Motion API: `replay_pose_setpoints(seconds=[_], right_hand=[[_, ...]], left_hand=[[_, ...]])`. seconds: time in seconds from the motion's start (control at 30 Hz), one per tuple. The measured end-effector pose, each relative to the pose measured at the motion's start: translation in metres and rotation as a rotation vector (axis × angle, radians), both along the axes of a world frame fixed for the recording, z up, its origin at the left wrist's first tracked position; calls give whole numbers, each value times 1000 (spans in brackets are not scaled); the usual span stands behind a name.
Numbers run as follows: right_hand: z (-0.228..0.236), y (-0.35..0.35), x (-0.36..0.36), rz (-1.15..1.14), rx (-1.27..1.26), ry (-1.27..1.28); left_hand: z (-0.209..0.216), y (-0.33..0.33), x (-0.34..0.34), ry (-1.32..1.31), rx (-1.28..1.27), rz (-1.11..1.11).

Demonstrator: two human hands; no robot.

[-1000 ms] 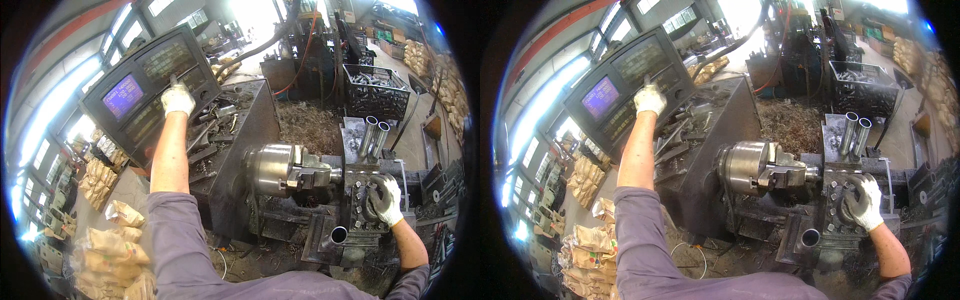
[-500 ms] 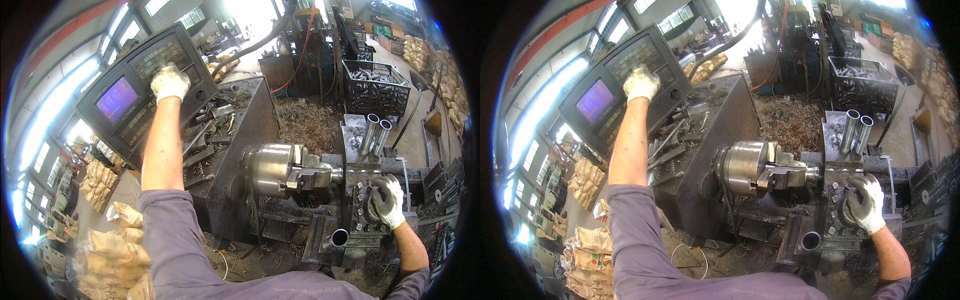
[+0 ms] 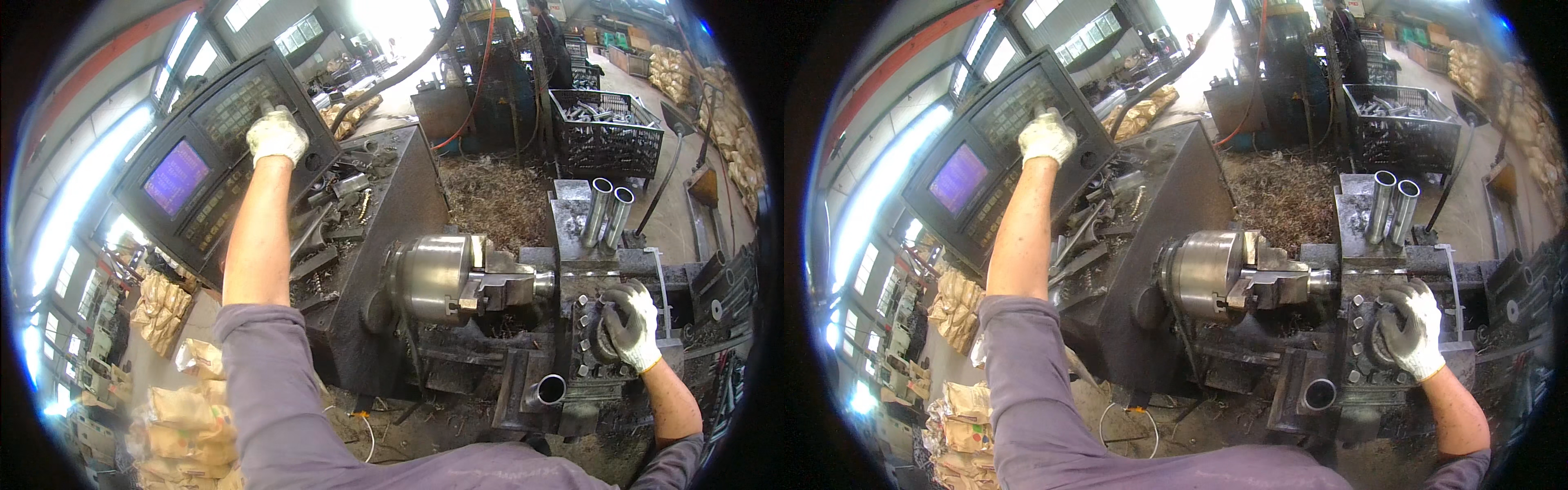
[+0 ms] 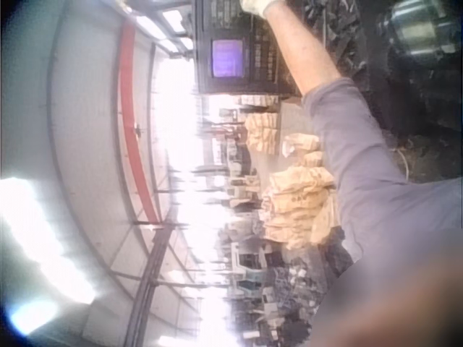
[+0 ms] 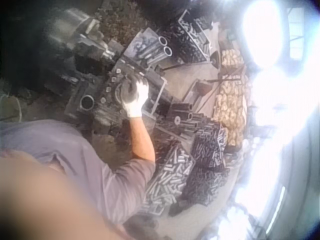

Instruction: The person operates a CNC lathe in a workshop, loading cylindrical metal parts into the chuck, adjusting the machine via its control panel, and removing finished parts. The person repeats this cycle multiple times, handling metal tubes and placing them into a nearby bin.

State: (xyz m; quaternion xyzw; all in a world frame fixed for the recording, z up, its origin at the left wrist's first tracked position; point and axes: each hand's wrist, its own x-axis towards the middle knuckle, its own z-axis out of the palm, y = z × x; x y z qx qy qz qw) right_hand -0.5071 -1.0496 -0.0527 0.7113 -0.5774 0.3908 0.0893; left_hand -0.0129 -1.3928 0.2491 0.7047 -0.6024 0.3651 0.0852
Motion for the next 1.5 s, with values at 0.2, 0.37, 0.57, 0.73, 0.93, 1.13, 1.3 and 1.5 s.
replay_pose_setpoints(seconds=[0.2, 0.37, 0.57, 0.73, 0.93, 1.13, 1.3, 1.5], right_hand=[[4, -1, 1, 11, -22, 13], [3, 0, 1, 7, -18, 12], [0, -2, 0, 5, -35, 7], [-1, -1, -1, 20, -31, 11], [-2, -2, -1, 30, -40, -13], [0, -1, 0, 18, -32, -10], [3, -2, 2, 17, -31, -14], [4, -2, 2, 19, -35, -22]], left_hand=[[0, -19, -3, -11, 26, -3], [-1, -27, 4, -60, 39, 9], [-5, -19, 13, 0, 0, -19], [-6, -18, 13, -61, 62, 64], [-3, -10, 26, 75, -84, -36], [-2, -17, 14, 36, -66, 0], [4, -20, 0, 28, -103, -59], [15, -14, -2, 105, -132, -45]])
